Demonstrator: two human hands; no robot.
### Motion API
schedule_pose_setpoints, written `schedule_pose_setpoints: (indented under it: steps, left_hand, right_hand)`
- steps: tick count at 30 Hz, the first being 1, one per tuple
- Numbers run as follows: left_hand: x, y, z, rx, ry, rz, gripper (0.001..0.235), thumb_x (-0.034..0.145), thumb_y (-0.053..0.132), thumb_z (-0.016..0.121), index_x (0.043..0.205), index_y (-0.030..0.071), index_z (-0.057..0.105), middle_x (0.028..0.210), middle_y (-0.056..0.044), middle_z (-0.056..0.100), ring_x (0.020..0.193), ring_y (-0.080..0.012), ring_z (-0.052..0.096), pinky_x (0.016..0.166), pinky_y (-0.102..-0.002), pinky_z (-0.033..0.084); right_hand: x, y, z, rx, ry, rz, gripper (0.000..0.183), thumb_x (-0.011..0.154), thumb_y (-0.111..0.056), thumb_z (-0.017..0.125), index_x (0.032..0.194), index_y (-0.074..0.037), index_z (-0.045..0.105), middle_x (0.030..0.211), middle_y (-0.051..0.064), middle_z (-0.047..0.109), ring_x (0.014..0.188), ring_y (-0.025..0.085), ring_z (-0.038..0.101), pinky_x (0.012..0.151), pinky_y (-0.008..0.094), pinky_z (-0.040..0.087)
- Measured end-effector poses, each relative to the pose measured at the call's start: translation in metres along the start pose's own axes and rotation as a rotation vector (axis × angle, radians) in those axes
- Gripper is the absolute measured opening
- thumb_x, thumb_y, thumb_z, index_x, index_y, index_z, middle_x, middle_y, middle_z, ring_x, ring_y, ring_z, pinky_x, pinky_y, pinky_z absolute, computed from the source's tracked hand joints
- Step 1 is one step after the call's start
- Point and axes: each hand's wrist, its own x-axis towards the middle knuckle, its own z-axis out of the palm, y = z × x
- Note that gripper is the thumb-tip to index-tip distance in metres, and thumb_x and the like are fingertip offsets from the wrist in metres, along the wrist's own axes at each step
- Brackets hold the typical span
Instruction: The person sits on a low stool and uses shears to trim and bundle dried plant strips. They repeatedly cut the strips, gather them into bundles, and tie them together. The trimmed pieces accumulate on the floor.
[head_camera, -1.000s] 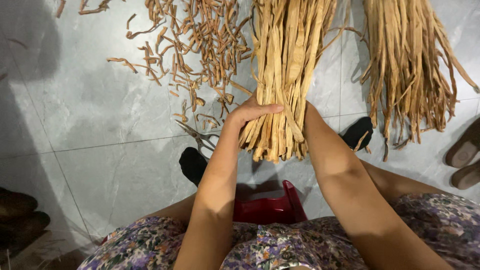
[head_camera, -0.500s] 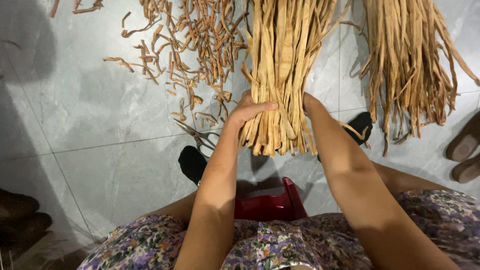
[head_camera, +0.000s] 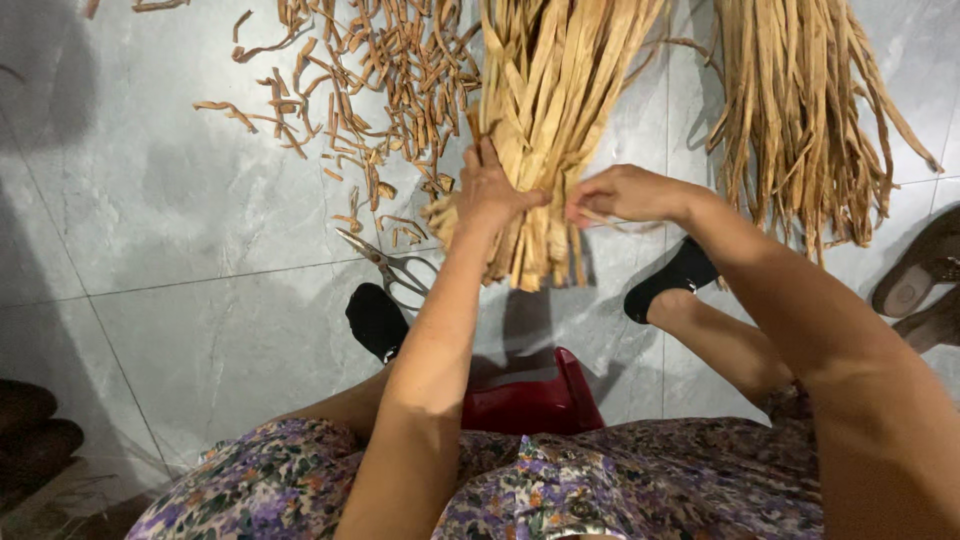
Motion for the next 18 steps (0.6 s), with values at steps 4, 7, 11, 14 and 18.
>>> schedule_pose_setpoints:
  steps: [4, 7, 11, 14, 18]
  left_hand:
    - [0.004, -0.006, -0.012, 0.085, 0.102, 0.046, 0.143, 0.055, 0.068, 0.091, 0.157, 0.003, 0.015, 0.162, -0.019, 0.020, 0.147, -0.0358, 0.031, 0.111, -0.061, 0.037]
    - [-0.001, -0.011, -0.006, 0.086, 0.108, 0.074, 0.139, 0.055, 0.063, 0.093, 0.156, 0.003, 0.017, 0.162, -0.019, 0.019, 0.148, -0.0337, 0.026, 0.111, -0.059, 0.035]
    - [-0.004, -0.013, 0.009, -0.004, 0.174, 0.085, 0.130, 0.060, 0.061, 0.085, 0.160, 0.004, 0.024, 0.164, -0.017, 0.027, 0.147, -0.0312, 0.034, 0.106, -0.055, 0.044]
    - [-0.004, -0.016, 0.026, -0.036, 0.263, 0.127, 0.118, 0.063, 0.058, 0.088, 0.151, 0.001, 0.034, 0.159, -0.020, 0.029, 0.149, -0.0322, 0.028, 0.111, -0.058, 0.032]
    - [0.001, -0.025, 0.045, -0.047, 0.384, 0.203, 0.094, 0.069, 0.052, 0.087, 0.140, 0.003, 0.050, 0.158, -0.021, 0.034, 0.147, -0.0327, 0.033, 0.118, -0.051, 0.025]
  right_hand:
    - [0.026, -0.051, 0.000, 0.060, 0.153, -0.159, 0.024, 0.097, -0.017, 0.059, 0.117, -0.016, 0.071, 0.106, 0.003, 0.076, 0.096, 0.018, 0.074, 0.089, 0.033, 0.056]
    - [0.046, -0.077, 0.002, -0.372, 0.209, -0.073, 0.019, 0.100, -0.026, 0.063, 0.113, -0.016, 0.074, 0.108, 0.007, 0.074, 0.097, 0.025, 0.071, 0.087, 0.037, 0.056]
    - [0.076, -0.092, 0.004, -0.577, 0.192, -0.137, 0.020, 0.099, -0.028, 0.067, 0.108, -0.014, 0.077, 0.123, 0.007, 0.065, 0.118, 0.024, 0.062, 0.094, 0.035, 0.055]
    - [0.101, -0.085, 0.008, -0.427, 0.345, -0.214, 0.025, 0.093, -0.027, 0.070, 0.110, -0.012, 0.080, 0.140, 0.009, 0.052, 0.128, 0.026, 0.052, 0.099, 0.037, 0.050]
    - [0.130, -0.061, 0.005, -0.360, 0.300, -0.252, 0.027, 0.088, -0.026, 0.071, 0.109, -0.012, 0.081, 0.145, 0.004, 0.054, 0.129, 0.028, 0.049, 0.103, 0.040, 0.042]
